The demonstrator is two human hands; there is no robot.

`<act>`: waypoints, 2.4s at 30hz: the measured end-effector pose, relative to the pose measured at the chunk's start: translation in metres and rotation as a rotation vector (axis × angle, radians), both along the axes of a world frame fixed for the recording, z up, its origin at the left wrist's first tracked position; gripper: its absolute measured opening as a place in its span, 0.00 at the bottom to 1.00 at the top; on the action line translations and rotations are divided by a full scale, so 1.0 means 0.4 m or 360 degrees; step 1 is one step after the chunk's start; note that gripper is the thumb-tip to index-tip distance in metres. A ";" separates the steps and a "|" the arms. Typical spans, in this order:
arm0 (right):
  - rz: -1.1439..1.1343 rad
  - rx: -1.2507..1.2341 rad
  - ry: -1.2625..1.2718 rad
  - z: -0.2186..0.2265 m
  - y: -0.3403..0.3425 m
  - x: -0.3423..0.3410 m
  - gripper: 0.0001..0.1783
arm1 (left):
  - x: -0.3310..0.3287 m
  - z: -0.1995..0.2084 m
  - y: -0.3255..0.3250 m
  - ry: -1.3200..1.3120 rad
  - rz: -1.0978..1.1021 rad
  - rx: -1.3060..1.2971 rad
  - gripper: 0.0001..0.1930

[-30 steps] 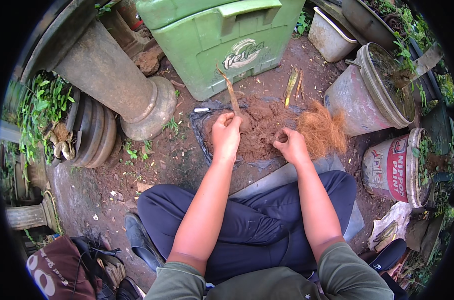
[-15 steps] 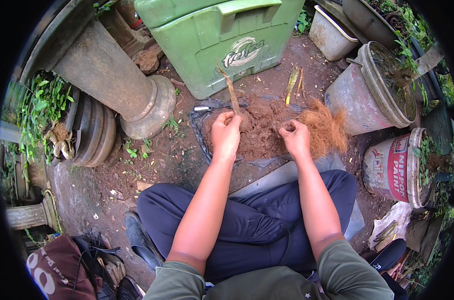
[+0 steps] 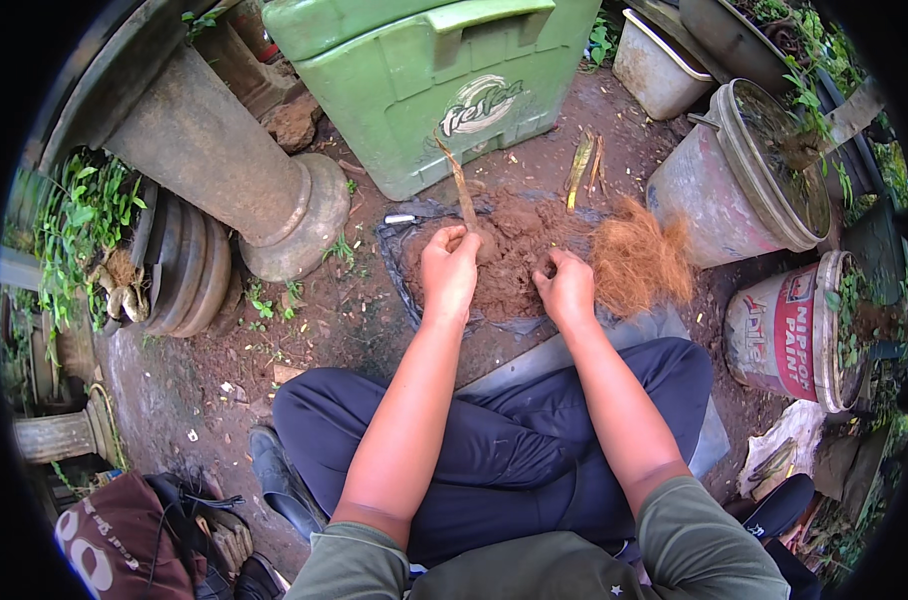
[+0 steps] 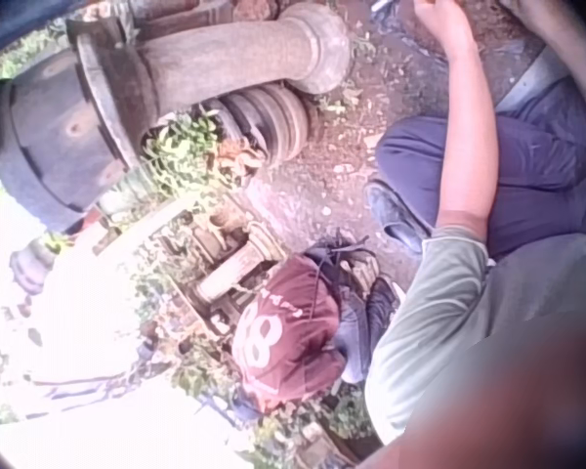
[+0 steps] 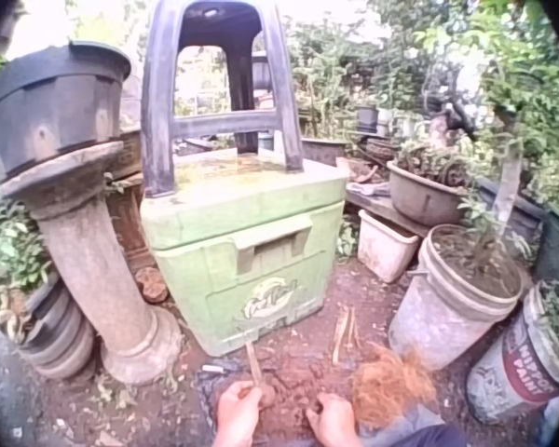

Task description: The person sits cross-legged and repeatedly scoops soil with both hands, then presses and molds it around the root ball of a small plant. The person continues to add soil and compact it around the roots throughout the clip.

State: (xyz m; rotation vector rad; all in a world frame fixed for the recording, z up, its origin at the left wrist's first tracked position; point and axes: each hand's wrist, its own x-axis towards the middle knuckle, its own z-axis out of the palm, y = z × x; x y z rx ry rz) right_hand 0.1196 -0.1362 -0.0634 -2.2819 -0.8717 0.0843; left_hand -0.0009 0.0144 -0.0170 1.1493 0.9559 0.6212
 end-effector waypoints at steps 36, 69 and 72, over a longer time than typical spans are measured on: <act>0.0832 -0.0390 0.0718 0.061 -0.090 0.081 0.48 | 0.004 -0.011 0.006 0.0065 -0.0021 0.0037 0.18; 0.0318 0.1078 0.2146 0.194 -0.047 0.020 0.17 | 0.011 0.033 -0.034 -0.0269 -0.0369 -0.0285 0.26; 0.0334 0.1011 0.2071 0.188 -0.031 0.005 0.17 | 0.009 0.035 -0.048 -0.0243 -0.0446 -0.0225 0.27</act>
